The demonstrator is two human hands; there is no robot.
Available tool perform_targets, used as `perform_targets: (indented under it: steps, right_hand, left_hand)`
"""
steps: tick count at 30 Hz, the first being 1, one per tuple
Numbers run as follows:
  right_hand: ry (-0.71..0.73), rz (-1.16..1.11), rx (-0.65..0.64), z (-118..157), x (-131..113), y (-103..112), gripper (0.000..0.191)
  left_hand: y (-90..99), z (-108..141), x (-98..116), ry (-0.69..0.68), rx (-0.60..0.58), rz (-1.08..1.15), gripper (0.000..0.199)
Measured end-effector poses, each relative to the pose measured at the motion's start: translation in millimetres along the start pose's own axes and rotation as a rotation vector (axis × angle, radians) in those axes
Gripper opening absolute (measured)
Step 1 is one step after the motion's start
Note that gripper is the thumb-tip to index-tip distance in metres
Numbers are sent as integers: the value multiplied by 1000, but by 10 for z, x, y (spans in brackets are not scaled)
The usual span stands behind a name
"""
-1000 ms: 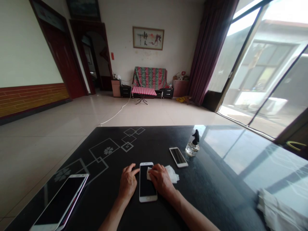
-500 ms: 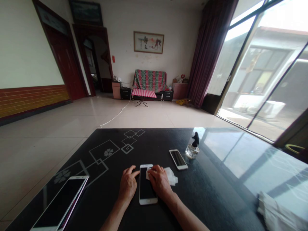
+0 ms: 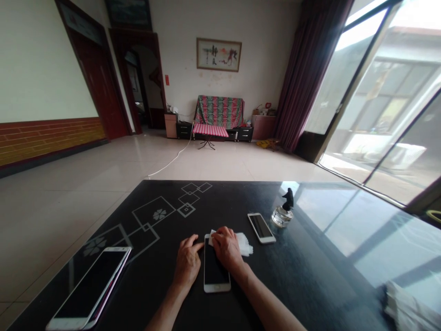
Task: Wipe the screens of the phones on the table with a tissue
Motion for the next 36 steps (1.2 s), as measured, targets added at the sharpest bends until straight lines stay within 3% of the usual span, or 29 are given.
perform_targets:
  steps: [7,14,17,25,33,36]
  right_hand:
    - [21,-46,-15,-23,-153,-10,29]
    - [-6,-56,-17,29,111,159,29]
    - [-18,-16,-12,17,134,85,24]
    - [25,-8,-51,-95,-87,-161,22]
    - [-60,53,-44,17,198,119,22]
    - [-87,85,-35,25,167,131,22]
  left_hand:
    - [28,-5,19,17,-9,-10,48]
    - [16,7,8,54,-7,16,48]
    - [12,6,9,56,-4,19,47]
    - [27,-1,17,52,18,24,44]
    - [32,-1,27,48,43,38,43]
    - [28,0,27,49,63,35,43]
Point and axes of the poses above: each hand's wrist, its own z-axis away from the middle knuckle, its own y-axis out of the back of the hand, x = y × z, the point moved 1 cm from there along -z, towards the middle knuckle, and after that the axes turned 14 degrees about x, right-handed, at the moved point
